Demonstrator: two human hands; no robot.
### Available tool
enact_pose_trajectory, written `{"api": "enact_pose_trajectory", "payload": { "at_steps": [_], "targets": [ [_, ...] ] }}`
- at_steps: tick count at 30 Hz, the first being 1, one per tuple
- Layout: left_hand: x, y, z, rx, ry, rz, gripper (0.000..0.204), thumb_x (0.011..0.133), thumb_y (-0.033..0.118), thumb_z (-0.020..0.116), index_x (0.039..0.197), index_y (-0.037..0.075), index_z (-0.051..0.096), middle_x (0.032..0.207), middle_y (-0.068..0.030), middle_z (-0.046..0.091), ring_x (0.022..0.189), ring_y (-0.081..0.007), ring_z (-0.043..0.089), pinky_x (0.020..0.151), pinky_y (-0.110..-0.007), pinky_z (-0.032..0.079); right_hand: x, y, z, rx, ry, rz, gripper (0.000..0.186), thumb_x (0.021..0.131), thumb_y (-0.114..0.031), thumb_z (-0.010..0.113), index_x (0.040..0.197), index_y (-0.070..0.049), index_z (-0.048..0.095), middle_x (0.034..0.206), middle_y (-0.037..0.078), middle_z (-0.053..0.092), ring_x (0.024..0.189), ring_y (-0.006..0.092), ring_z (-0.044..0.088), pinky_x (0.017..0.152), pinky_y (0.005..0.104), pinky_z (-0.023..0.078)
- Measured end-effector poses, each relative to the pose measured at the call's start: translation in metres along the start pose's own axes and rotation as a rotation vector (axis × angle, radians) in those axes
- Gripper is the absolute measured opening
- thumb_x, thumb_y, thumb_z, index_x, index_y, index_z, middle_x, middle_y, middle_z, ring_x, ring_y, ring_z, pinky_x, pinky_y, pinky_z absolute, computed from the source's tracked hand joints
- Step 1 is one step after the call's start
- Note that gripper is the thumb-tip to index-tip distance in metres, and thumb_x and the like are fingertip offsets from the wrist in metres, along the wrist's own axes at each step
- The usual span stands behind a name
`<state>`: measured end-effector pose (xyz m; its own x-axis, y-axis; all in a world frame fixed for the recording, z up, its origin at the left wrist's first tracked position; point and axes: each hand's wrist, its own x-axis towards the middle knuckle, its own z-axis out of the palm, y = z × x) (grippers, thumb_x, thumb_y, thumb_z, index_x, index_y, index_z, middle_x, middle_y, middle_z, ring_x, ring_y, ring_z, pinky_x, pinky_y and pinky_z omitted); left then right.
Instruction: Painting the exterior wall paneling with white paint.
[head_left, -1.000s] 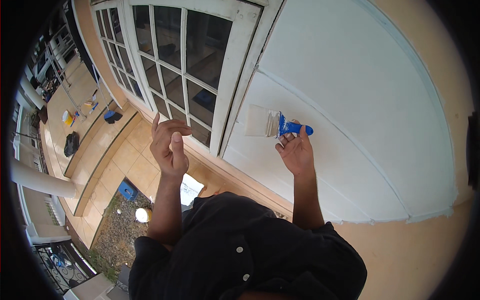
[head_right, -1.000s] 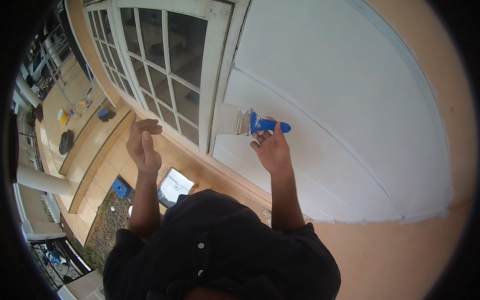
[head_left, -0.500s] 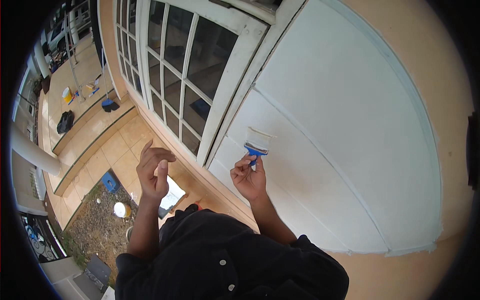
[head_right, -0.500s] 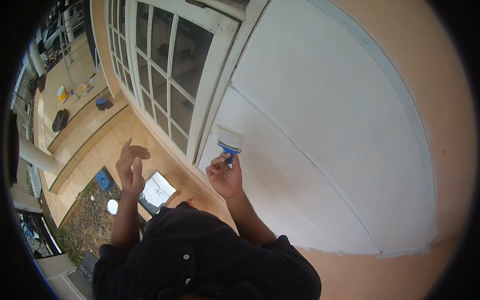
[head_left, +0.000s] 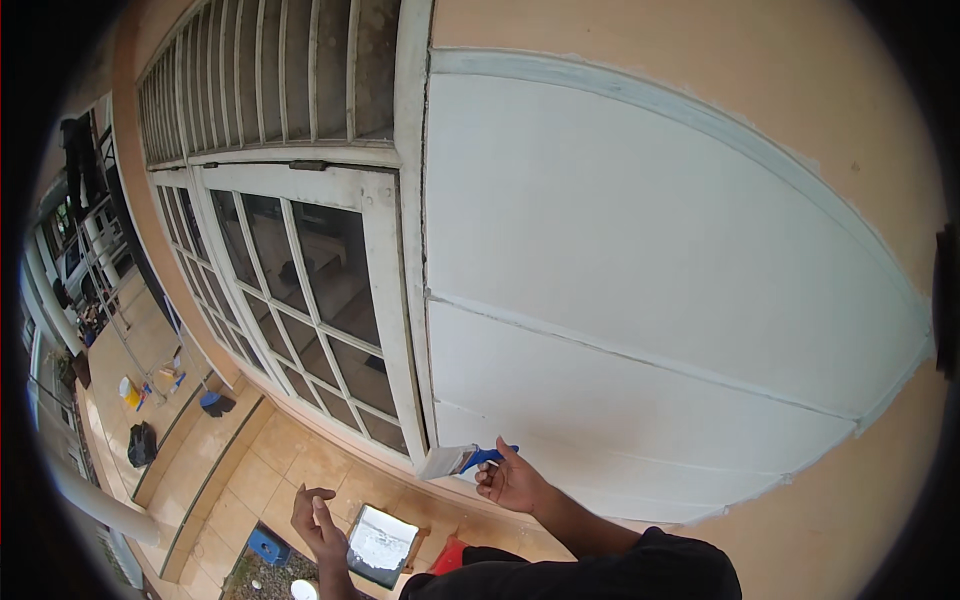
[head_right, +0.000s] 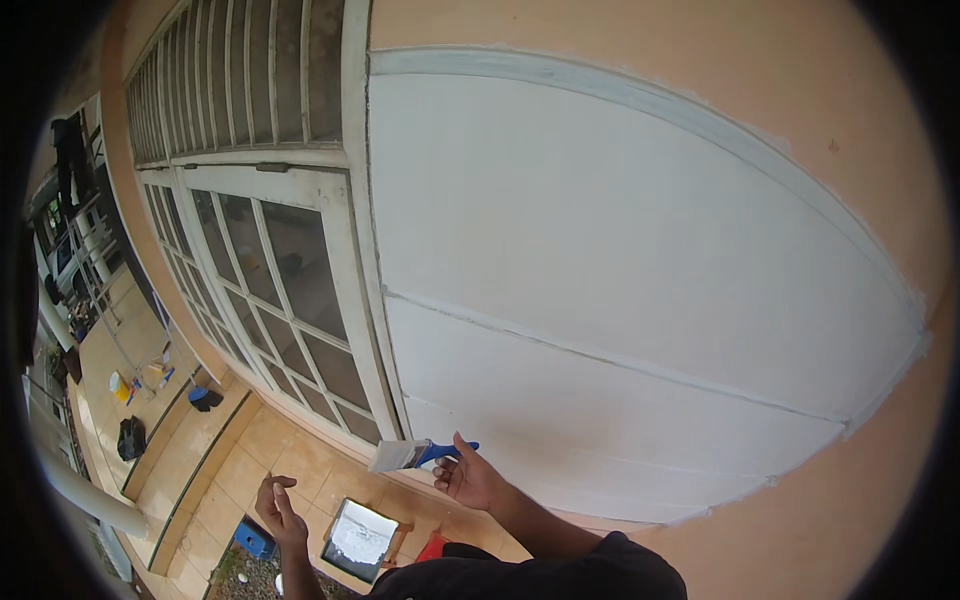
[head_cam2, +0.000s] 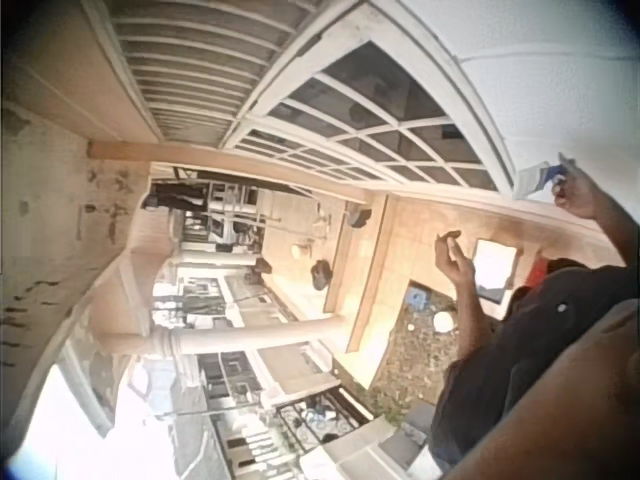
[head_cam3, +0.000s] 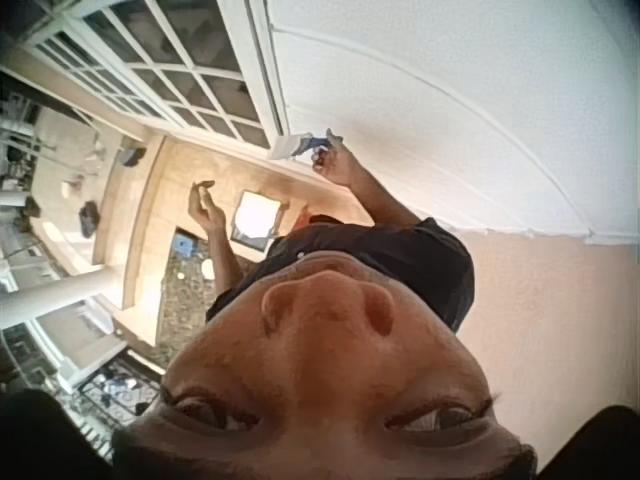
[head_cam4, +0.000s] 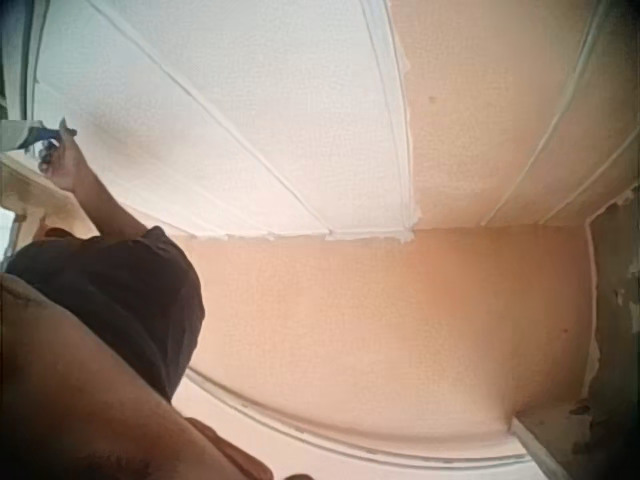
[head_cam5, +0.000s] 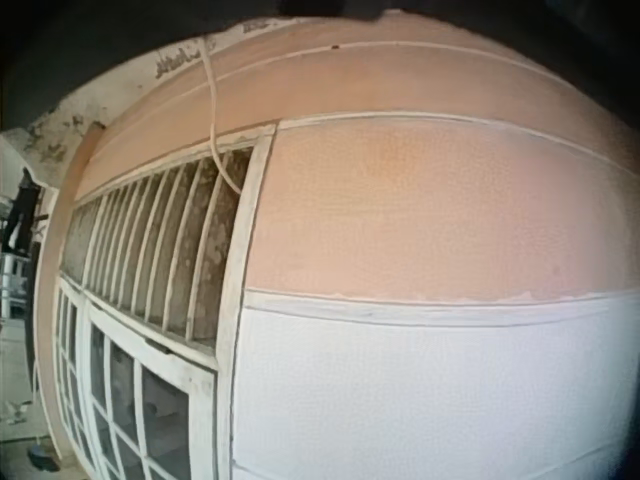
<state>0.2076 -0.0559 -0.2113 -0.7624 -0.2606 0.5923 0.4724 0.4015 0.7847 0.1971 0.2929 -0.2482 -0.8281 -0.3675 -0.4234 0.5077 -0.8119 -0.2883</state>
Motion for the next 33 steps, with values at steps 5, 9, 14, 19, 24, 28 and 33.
{"api": "enact_pose_trajectory", "payload": {
  "at_steps": [5, 9, 14, 19, 24, 28, 33],
  "targets": [
    [-0.030, -0.076, 0.046, -0.088, -0.068, 0.100, 0.037, 0.107, 0.029, 0.046, 0.116, -0.003, 0.061, 0.106, -0.0168, 0.065, 0.102, -0.0325, 0.061, 0.106, -0.050, 0.041, 0.000, 0.013, -0.096, -0.160, -0.036, -0.099, 0.042, 0.105, -0.048, 0.058, 0.119, -0.009, 0.061, 0.108, 0.006, 0.067, 0.089, 0.0208, 0.061, 0.077, 0.0349, 0.048],
    [-0.091, -0.154, 0.078, -0.095, -0.146, 0.391, 0.050, 0.105, 0.032, 0.048, 0.141, -0.003, 0.050, 0.135, -0.0228, 0.056, 0.131, -0.0382, 0.051, 0.113, -0.051, 0.034, 0.009, 0.042, -0.211, -0.571, -0.044, -0.298, 0.040, 0.109, -0.041, 0.053, 0.130, -0.007, 0.059, 0.116, 0.007, 0.067, 0.098, 0.0201, 0.064, 0.082, 0.0347, 0.050],
    [-0.214, -0.292, 0.084, -0.093, -0.070, 0.577, 0.056, 0.108, 0.038, 0.048, 0.140, -0.008, 0.051, 0.131, -0.0241, 0.065, 0.127, -0.0446, 0.055, 0.117, -0.054, 0.034, 0.055, 0.122, -0.367, -0.665, -0.032, -0.531, 0.039, 0.109, -0.038, 0.054, 0.133, -0.007, 0.057, 0.115, 0.007, 0.068, 0.103, 0.0208, 0.065, 0.084, 0.0350, 0.050],
    [-0.344, -0.353, 0.047, -0.206, -0.107, 0.107, 0.054, 0.108, 0.038, 0.052, 0.142, -0.004, 0.052, 0.141, -0.0228, 0.056, 0.135, -0.0377, 0.049, 0.117, -0.050, 0.033, 0.039, 0.179, -0.428, -0.281, 0.182, -0.611, 0.036, 0.104, -0.044, 0.061, 0.128, -0.018, 0.063, 0.114, 0.007, 0.072, 0.093, 0.0224, 0.063, 0.086, 0.0438, 0.050],
    [-0.364, -0.347, -0.020, 0.015, -0.118, 0.060, 0.054, 0.107, 0.036, 0.057, 0.142, -0.004, 0.051, 0.138, -0.0217, 0.054, 0.133, -0.0358, 0.049, 0.116, -0.047, 0.034, -0.027, 0.175, -0.342, -0.407, 0.291, -0.852, 0.036, 0.103, -0.042, 0.064, 0.129, -0.019, 0.060, 0.117, 0.006, 0.071, 0.089, 0.0203, 0.061, 0.081, 0.0401, 0.051],
    [-0.332, -0.335, -0.064, 0.040, -0.145, 0.147, 0.047, 0.106, 0.029, 0.059, 0.139, -0.005, 0.054, 0.135, -0.0249, 0.057, 0.129, -0.0378, 0.051, 0.112, -0.048, 0.037, -0.044, 0.177, -0.331, -0.490, 0.284, -0.935, 0.036, 0.104, -0.040, 0.063, 0.129, -0.016, 0.058, 0.116, 0.007, 0.070, 0.089, 0.0192, 0.061, 0.079, 0.0378, 0.051],
    [-0.317, -0.343, -0.089, 0.261, -0.099, 0.164, 0.046, 0.105, 0.028, 0.059, 0.140, -0.001, 0.055, 0.140, -0.0251, 0.056, 0.134, -0.0416, 0.049, 0.115, -0.050, 0.036, -0.051, 0.211, -0.326, -0.403, 0.288, -0.900, 0.032, 0.106, -0.035, 0.061, 0.128, -0.012, 0.058, 0.109, 0.008, 0.071, 0.087, 0.0184, 0.062, 0.075, 0.0363, 0.051]
  ]
}}
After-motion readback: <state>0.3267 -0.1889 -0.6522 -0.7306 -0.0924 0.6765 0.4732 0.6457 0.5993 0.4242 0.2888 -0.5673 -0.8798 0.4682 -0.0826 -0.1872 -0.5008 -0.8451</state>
